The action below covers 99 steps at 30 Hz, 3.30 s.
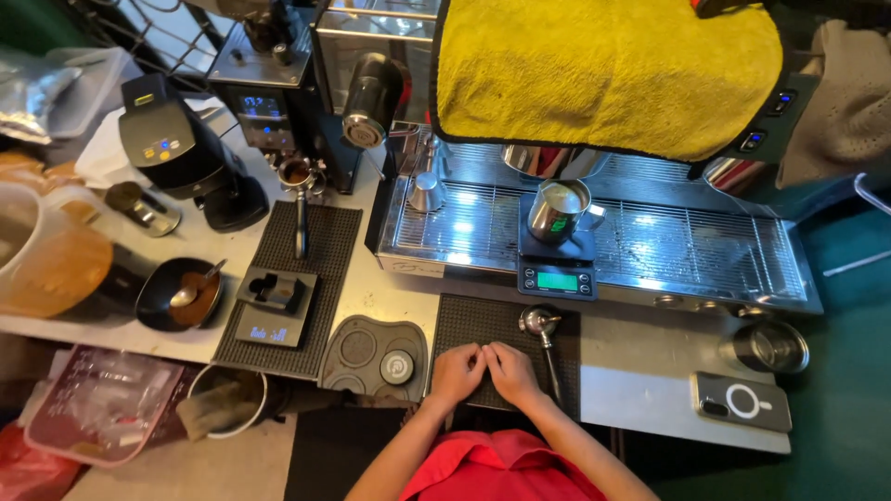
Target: The person steams milk in a metal pitcher using an espresso machine, then grinds coffee beans into a portafilter. They add a spoonful of brown powder to the grounds, tamp the mixture, and lock the portafilter into the espresso machine group head.
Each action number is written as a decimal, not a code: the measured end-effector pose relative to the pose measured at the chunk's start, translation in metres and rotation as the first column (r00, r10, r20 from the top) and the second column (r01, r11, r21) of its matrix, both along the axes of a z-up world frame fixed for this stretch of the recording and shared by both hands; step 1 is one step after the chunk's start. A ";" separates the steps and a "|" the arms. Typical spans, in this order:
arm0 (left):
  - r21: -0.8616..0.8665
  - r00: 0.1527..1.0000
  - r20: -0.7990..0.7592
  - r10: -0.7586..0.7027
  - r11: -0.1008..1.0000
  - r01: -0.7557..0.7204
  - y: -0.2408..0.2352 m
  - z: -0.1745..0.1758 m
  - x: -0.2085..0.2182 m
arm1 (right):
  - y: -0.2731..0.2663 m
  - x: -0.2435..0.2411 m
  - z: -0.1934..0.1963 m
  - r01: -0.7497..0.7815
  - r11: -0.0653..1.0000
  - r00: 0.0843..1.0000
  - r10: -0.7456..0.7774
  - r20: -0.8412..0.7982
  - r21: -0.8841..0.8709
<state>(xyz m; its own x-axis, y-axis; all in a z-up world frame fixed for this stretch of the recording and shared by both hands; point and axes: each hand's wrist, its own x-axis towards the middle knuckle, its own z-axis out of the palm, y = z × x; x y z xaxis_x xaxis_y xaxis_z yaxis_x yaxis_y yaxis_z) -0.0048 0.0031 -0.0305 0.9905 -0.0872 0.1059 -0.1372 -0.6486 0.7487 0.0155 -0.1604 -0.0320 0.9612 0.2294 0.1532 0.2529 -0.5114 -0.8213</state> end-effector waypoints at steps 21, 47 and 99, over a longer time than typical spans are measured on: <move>-0.417 0.908 -0.139 0.395 0.809 -0.415 0.054 0.029 -0.082 | 0.067 -0.048 0.036 -0.180 0.976 0.982 0.185 -0.029 0.123; -0.432 0.744 -0.375 0.553 0.606 -0.668 0.414 0.042 -0.181 | 0.396 -0.091 0.064 -0.312 0.949 0.949 0.314 -0.041 0.046; 0.233 0.922 -0.274 -0.273 0.911 0.339 0.526 0.027 0.005 | 0.410 0.156 0.034 0.559 0.813 0.823 -0.519 -0.231 0.164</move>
